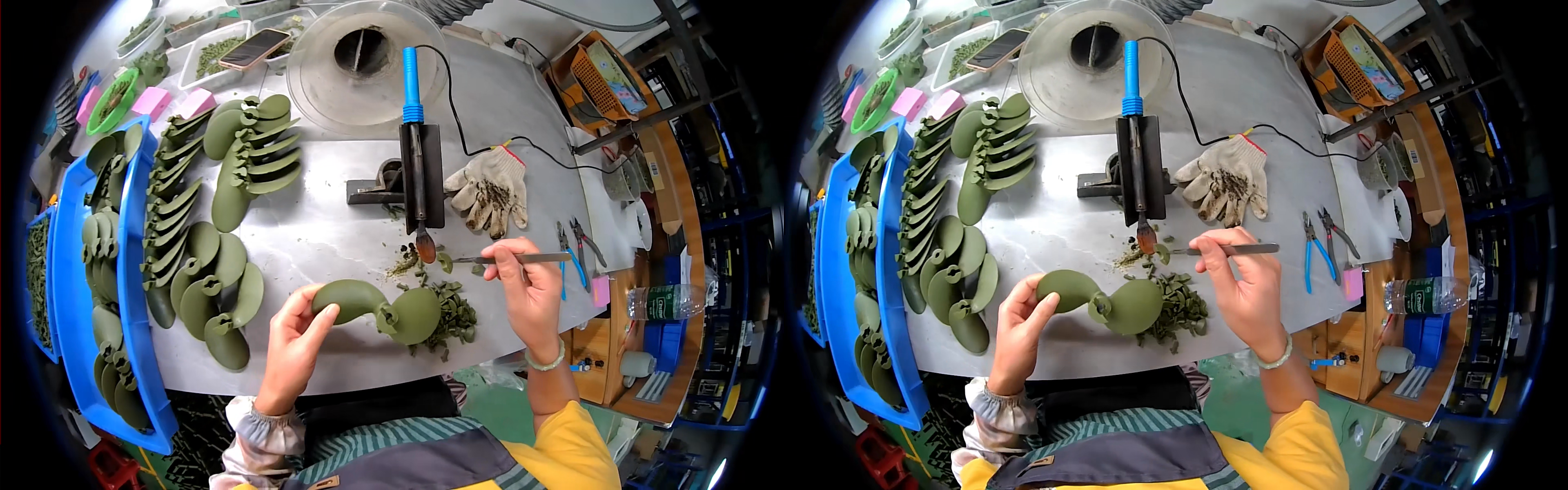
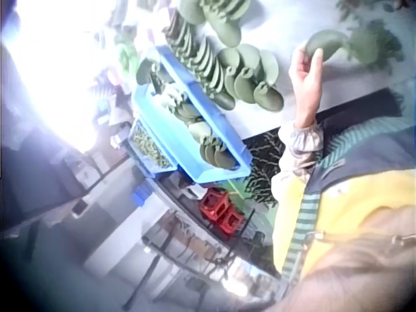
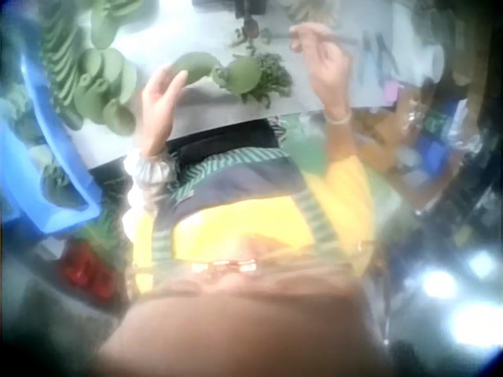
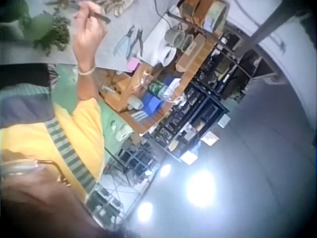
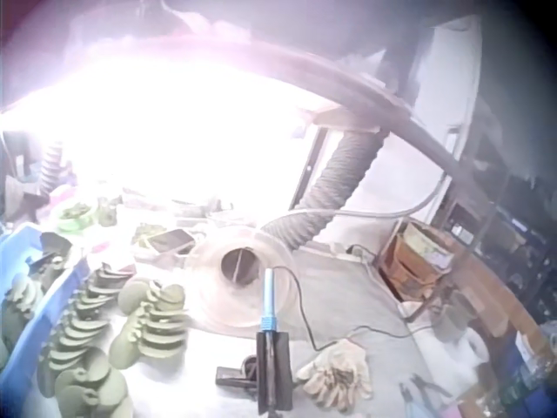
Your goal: The person cuts plastic pieces using a soldering iron, sorts through plastic propeller blades, and then trims small components and attaches them to the propeller blades using a craft knife.
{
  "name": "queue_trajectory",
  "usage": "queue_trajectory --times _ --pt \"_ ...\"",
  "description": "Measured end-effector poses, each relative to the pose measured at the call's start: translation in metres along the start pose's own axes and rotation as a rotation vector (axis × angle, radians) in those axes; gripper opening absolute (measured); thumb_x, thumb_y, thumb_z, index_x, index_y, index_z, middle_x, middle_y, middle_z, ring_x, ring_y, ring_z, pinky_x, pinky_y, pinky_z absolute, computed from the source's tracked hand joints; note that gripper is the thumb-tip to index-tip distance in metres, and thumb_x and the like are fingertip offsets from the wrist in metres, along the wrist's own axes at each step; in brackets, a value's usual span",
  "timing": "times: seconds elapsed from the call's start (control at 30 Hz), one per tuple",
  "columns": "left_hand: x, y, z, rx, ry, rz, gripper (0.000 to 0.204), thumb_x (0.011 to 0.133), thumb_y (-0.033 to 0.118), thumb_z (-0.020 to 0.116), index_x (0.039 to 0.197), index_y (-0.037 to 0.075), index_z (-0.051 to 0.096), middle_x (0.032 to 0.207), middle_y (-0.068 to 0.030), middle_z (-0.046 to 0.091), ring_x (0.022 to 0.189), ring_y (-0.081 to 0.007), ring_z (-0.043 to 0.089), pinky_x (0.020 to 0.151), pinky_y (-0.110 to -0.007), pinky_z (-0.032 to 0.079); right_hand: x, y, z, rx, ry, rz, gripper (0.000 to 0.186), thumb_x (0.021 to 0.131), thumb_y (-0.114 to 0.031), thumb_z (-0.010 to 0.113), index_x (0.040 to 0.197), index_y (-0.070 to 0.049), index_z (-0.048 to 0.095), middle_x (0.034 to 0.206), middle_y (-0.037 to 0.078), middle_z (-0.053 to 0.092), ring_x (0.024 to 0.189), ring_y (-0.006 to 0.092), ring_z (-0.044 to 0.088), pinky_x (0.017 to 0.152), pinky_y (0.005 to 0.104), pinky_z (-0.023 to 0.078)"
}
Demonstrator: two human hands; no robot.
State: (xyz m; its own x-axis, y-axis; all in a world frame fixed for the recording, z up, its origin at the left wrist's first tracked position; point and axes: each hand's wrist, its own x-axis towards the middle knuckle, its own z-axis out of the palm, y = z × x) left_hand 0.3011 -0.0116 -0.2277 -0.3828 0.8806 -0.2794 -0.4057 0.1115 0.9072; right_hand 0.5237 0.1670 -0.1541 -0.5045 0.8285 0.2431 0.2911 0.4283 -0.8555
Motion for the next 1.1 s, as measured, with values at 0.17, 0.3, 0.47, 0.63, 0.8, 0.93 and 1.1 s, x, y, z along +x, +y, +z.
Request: queue_trajectory --times 0.17,0.3,0.47,0.63,0.8,0.93,1.1 --pt "0.015 -0.011 0.003 -0.007 -0.006 0.019 0.029 0.099 0.004 0.062 0.126 -0.005 0.059 0.112 -0.0041 0.066 0.103 -0.0093 0.061 0.091 -0.025 0.049 0.015 0.005 0.009 -0.154 -0.079 -0.125 0.011 0.098 -0.01 0.065 0.094 0.0 0.068 0.084 0.007 0.068 0.07 0.018 0.059 0.064 0.0302 0.046" --pt "0.019 -0.016 0.003 -0.045 0.012 -0.003 0.03 0.099 0.004 0.063 0.128 -0.005 0.058 0.113 -0.0045 0.066 0.103 -0.0093 0.061 0.09 -0.024 0.049 0.022 0.004 0.015 -0.214 -0.124 -0.188 0.009 0.097 -0.009 0.066 0.093 -0.001 0.068 0.084 0.007 0.067 0.069 0.0211 0.054 0.063 0.0324 0.045" --pt "0.025 -0.019 0.004 -0.05 0.014 -0.012 0.032 0.099 0.004 0.063 0.129 -0.004 0.057 0.113 -0.0039 0.065 0.102 -0.0087 0.061 0.088 -0.023 0.049 0.024 0.007 0.017 -0.243 -0.132 -0.217 0.009 0.096 -0.008 0.067 0.092 0.0 0.068 0.084 0.007 0.067 0.069 0.0217 0.053 0.061 0.0331 0.044" --pt "0.031 -0.019 0.008 -0.06 0.002 -0.033 0.029 0.099 0.005 0.062 0.127 -0.003 0.057 0.111 -0.0034 0.065 0.099 -0.0081 0.06 0.086 -0.023 0.049 0.024 0.008 0.017 -0.249 -0.135 -0.219 0.009 0.096 -0.009 0.067 0.093 0.0 0.068 0.084 0.007 0.067 0.069 0.0223 0.053 0.061 0.0332 0.044" --pt "0.037 -0.019 0.011 -0.044 -0.009 -0.015 0.028 0.099 0.004 0.062 0.126 -0.003 0.058 0.112 -0.003 0.065 0.1 -0.0078 0.059 0.087 -0.023 0.049 0.025 0.008 0.018 -0.251 -0.137 -0.23 0.009 0.096 -0.008 0.067 0.093 0.0 0.068 0.085 0.007 0.067 0.068 0.0225 0.053 0.061 0.0335 0.044" --pt "0.04 -0.02 0.012 -0.061 -0.016 -0.028 0.026 0.099 0.004 0.062 0.125 -0.003 0.058 0.112 -0.0029 0.065 0.101 -0.0079 0.059 0.088 -0.023 0.048 0.025 0.008 0.018 -0.241 -0.138 -0.235 0.009 0.096 -0.008 0.068 0.092 0.0 0.068 0.085 0.006 0.068 0.068 0.0226 0.053 0.061 0.0335 0.044" --pt "0.04 -0.015 0.014 -0.054 -0.004 -0.067 0.026 0.099 0.003 0.061 0.124 -0.003 0.057 0.112 -0.0035 0.065 0.101 -0.0083 0.06 0.088 -0.024 0.048 0.024 0.009 0.018 -0.245 -0.132 -0.232 0.009 0.095 -0.008 0.068 0.091 0.0 0.067 0.085 0.006 0.068 0.068 0.0224 0.053 0.06 0.0335 0.043"
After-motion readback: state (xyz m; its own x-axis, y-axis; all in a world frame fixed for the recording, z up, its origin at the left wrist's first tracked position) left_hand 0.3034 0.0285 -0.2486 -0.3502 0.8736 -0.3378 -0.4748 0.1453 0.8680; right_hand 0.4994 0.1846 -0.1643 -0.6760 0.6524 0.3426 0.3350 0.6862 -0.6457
